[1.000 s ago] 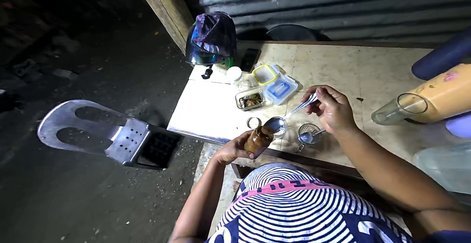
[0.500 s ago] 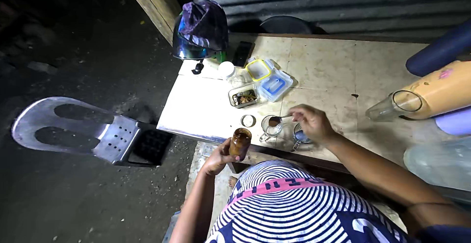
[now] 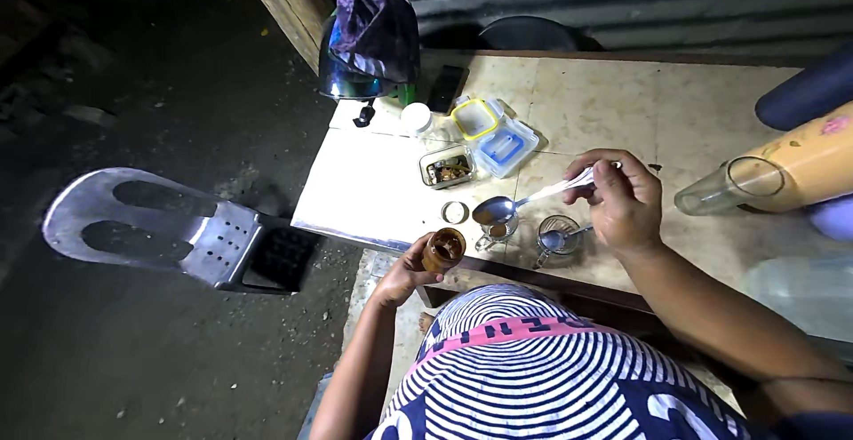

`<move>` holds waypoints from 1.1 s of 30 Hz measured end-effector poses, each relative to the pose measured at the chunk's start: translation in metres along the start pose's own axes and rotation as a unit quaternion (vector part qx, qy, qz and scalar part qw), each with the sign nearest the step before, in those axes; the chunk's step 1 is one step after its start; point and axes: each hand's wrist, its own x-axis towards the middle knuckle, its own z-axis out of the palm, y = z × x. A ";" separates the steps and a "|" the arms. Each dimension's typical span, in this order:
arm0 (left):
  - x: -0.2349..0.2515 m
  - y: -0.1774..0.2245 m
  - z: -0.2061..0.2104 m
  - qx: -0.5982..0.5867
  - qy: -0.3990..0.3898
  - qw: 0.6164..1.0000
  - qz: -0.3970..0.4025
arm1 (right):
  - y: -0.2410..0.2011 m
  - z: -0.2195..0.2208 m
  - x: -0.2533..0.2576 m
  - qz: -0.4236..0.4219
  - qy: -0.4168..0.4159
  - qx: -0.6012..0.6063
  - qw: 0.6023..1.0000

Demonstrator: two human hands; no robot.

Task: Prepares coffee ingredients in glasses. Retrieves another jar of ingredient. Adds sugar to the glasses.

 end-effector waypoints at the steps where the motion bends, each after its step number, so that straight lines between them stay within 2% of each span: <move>1: 0.002 0.003 0.002 0.008 -0.014 1.000 -0.004 | -0.006 0.004 0.001 -0.006 -0.008 0.014 1.000; 3: 0.009 0.012 0.010 0.039 -0.034 0.999 -0.017 | -0.016 0.012 0.000 -0.030 -0.050 -0.001 0.998; 5: 0.015 0.024 0.021 0.087 -0.053 0.994 -0.036 | -0.020 0.022 -0.003 -0.089 -0.122 -0.051 0.987; 7: 0.019 0.035 0.029 0.124 -0.088 0.987 -0.050 | -0.015 0.030 -0.007 -0.181 -0.207 -0.119 0.954; 9: 0.023 0.041 0.034 0.133 -0.146 0.979 -0.051 | -0.007 0.036 -0.010 -0.247 -0.275 -0.131 0.920; 10: 0.024 0.043 0.035 0.129 -0.178 0.974 -0.048 | -0.004 0.038 -0.011 -0.246 -0.304 -0.114 0.913; 12: 0.024 0.043 0.034 0.114 -0.226 0.966 -0.047 | 0.002 0.040 -0.015 -0.161 -0.341 -0.046 0.925; 15: 0.021 0.040 0.034 0.088 -0.239 0.966 -0.051 | 0.010 0.042 -0.022 -0.010 -0.294 0.045 0.955; 19: 0.016 0.033 0.029 0.069 -0.195 0.977 -0.055 | 0.013 0.037 -0.026 0.076 -0.189 0.053 0.978; 25: 0.012 0.025 0.024 0.056 -0.143 0.987 -0.056 | 0.009 0.022 -0.014 0.120 -0.071 0.110 0.984; 33: 0.011 0.011 0.022 0.043 -0.105 0.991 -0.070 | 0.005 -0.002 -0.003 0.114 0.006 0.089 0.990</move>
